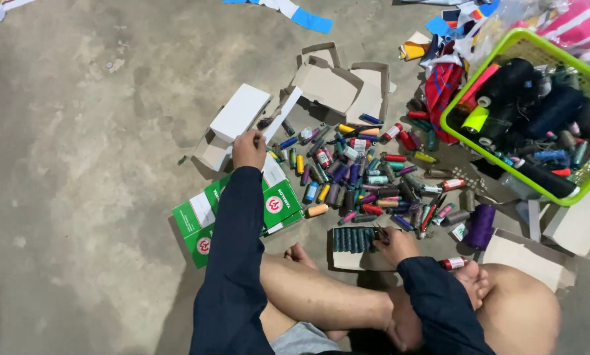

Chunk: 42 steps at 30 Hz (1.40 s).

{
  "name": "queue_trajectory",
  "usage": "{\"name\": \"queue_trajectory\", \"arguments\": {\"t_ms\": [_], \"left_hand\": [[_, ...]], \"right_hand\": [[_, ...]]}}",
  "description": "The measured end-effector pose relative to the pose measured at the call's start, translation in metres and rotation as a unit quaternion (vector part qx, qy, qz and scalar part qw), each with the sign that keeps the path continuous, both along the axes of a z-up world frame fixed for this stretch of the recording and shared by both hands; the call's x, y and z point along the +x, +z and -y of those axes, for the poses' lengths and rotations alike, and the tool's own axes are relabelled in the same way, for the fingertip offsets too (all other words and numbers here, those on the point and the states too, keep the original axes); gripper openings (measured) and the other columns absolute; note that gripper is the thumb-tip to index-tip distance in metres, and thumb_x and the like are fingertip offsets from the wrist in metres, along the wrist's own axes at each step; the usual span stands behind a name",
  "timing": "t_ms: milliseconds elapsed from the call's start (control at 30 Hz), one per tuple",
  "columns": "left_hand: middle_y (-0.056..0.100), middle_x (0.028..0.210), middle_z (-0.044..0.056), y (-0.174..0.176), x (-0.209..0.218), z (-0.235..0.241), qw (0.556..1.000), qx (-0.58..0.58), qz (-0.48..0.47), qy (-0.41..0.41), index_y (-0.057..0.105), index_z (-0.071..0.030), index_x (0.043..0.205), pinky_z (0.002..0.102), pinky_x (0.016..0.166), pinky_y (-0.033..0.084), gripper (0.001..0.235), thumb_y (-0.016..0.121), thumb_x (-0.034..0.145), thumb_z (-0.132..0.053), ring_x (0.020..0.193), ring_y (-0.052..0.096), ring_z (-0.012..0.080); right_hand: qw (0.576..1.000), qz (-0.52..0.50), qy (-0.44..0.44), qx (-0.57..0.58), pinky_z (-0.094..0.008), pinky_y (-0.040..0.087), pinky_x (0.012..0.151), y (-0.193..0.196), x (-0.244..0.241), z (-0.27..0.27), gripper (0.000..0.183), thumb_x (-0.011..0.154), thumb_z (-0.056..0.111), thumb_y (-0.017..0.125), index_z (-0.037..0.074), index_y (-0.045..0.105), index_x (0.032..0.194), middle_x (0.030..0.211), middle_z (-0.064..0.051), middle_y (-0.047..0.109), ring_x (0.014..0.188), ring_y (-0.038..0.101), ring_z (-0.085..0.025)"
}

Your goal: The person sits on the floor and sorts through a large pile of colorful thread spools. They pick up spools, examine them, and place some into a green basket while others remain scattered on the floor and in cardboard boxes.

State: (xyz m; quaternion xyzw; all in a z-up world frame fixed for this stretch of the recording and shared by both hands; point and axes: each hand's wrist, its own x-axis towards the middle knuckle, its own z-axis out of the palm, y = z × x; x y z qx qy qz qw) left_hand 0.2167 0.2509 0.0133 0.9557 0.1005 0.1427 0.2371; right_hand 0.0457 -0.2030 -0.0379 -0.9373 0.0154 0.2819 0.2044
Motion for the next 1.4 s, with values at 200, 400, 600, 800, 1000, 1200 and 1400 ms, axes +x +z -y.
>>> {"name": "queue_trajectory", "arguments": {"t_ms": [200,400,600,800,1000,1200,1400], "left_hand": [[0.063,0.097,0.001,-0.025,0.001,-0.013,0.998,0.004,0.024,0.056,0.065,-0.017,0.094,0.049,0.084,0.06,0.01,0.073,0.091,-0.023,0.094,0.068,0.0306],[0.052,0.104,0.005,0.009,-0.016,0.022,0.988,-0.047,0.079,0.127,0.046,-0.019,0.101,0.05,0.083,0.06,0.028,0.072,0.09,-0.021,0.099,0.066,0.0369],[0.05,0.11,0.003,-0.019,-0.041,0.036,0.995,0.065,-0.08,-0.006,0.069,-0.018,0.103,0.047,0.09,0.056,0.042,0.085,0.073,-0.042,0.107,0.06,0.0325],[0.056,0.119,0.005,-0.02,-0.063,0.031,0.991,0.023,-0.131,0.003,0.066,-0.021,0.12,0.049,0.105,0.048,0.049,0.076,0.074,-0.036,0.121,0.055,0.0317],[0.057,0.124,0.003,-0.032,-0.069,0.037,0.987,0.048,-0.152,0.028,0.063,-0.021,0.121,0.049,0.113,0.038,0.047,0.069,0.075,-0.029,0.125,0.051,0.0279],[0.061,0.131,0.006,-0.022,-0.048,0.045,0.97,0.037,-0.236,0.054,0.055,-0.021,0.131,0.054,0.116,0.031,0.05,0.064,0.085,-0.038,0.133,0.05,0.0273],[0.07,0.127,0.009,-0.01,-0.016,0.075,0.965,0.094,-0.235,0.071,0.064,-0.015,0.119,0.073,0.118,0.015,0.039,0.062,0.09,-0.041,0.126,0.06,0.0288]], "right_hand": [[1.0,-0.015,-0.014,0.014,-0.047,0.063,0.084,-0.002,0.001,-0.002,0.03,0.086,0.039,0.076,0.016,0.075,0.104,0.096,-0.01,0.081,0.102,0.075,-0.035],[1.0,-0.018,0.001,0.019,-0.051,0.062,0.09,0.024,0.0,-0.006,0.04,0.084,0.044,0.078,0.01,0.075,0.105,0.099,-0.015,0.081,0.104,0.074,-0.038],[0.999,-0.024,-0.016,0.034,-0.047,0.064,0.087,0.021,0.001,-0.006,0.035,0.083,0.039,0.08,0.01,0.075,0.101,0.094,-0.012,0.081,0.101,0.076,-0.036],[0.999,-0.01,-0.016,0.036,-0.048,0.063,0.087,0.017,0.001,-0.006,0.037,0.081,0.04,0.081,0.01,0.074,0.101,0.092,-0.013,0.08,0.103,0.075,-0.037],[1.0,-0.027,-0.006,0.004,-0.043,0.064,0.089,0.021,0.001,-0.007,0.037,0.083,0.042,0.08,0.013,0.076,0.106,0.095,-0.01,0.082,0.104,0.076,-0.032],[0.999,-0.047,-0.025,0.008,-0.045,0.064,0.088,0.021,0.004,-0.007,0.037,0.084,0.044,0.08,0.014,0.075,0.106,0.097,-0.01,0.082,0.106,0.075,-0.032],[0.999,-0.022,-0.008,0.024,-0.047,0.064,0.084,0.019,0.005,-0.005,0.036,0.084,0.044,0.078,0.012,0.074,0.099,0.093,-0.013,0.081,0.1,0.076,-0.036]]}}
